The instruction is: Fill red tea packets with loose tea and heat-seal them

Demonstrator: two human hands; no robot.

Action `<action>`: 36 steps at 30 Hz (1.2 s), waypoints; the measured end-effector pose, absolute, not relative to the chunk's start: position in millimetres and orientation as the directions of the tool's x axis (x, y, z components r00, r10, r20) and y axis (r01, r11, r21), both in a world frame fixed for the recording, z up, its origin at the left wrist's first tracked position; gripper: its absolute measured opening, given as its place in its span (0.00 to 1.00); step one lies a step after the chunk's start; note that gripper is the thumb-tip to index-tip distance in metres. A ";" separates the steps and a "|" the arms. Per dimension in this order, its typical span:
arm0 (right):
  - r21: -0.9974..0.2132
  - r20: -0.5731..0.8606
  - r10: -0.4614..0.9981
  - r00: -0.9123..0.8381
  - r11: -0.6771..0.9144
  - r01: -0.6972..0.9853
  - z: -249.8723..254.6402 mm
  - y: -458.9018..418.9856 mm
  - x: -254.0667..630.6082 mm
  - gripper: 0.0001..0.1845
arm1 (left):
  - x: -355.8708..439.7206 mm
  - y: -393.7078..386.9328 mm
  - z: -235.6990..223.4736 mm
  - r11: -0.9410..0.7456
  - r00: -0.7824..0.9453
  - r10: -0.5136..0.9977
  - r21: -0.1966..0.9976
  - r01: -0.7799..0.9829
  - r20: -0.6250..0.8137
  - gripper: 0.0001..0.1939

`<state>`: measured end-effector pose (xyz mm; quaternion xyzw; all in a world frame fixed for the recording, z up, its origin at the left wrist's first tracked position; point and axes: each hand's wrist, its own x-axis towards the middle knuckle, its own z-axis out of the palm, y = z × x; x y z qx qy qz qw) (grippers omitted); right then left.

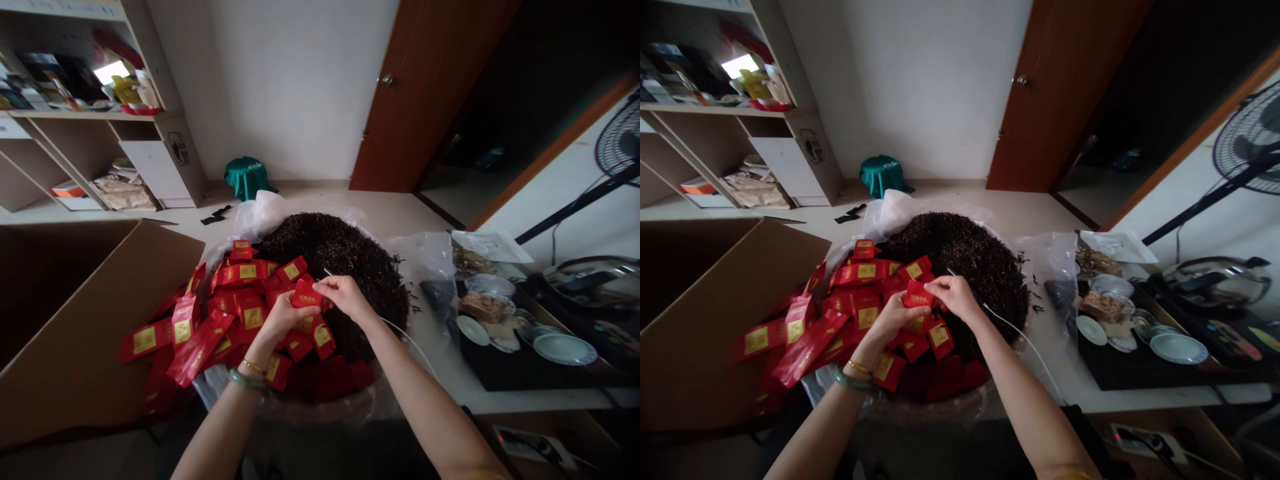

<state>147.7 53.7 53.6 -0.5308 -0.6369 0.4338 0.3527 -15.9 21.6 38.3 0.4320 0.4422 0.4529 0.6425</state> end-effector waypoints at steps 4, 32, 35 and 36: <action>-0.680 0.017 0.998 -0.059 0.055 0.732 29.7 80.1 176.6 0.20 | -17.7 25.5 34.1 0.250 0.162 0.961 0.953 -0.171 -0.223 0.26; -0.793 0.011 0.868 -0.497 0.310 0.524 85.0 64.6 172.2 0.16 | -22.2 26.1 35.3 0.156 0.151 0.979 0.982 -0.108 -0.139 0.22; -0.747 0.035 0.879 -0.476 0.339 0.571 88.2 63.9 167.6 0.14 | -22.3 26.4 36.0 0.157 0.136 0.981 0.979 -0.133 -0.139 0.24; -0.730 0.045 0.882 -0.468 0.349 0.587 89.3 63.5 166.7 0.14 | -22.2 26.5 36.3 0.153 0.130 0.982 0.979 -0.137 -0.135 0.25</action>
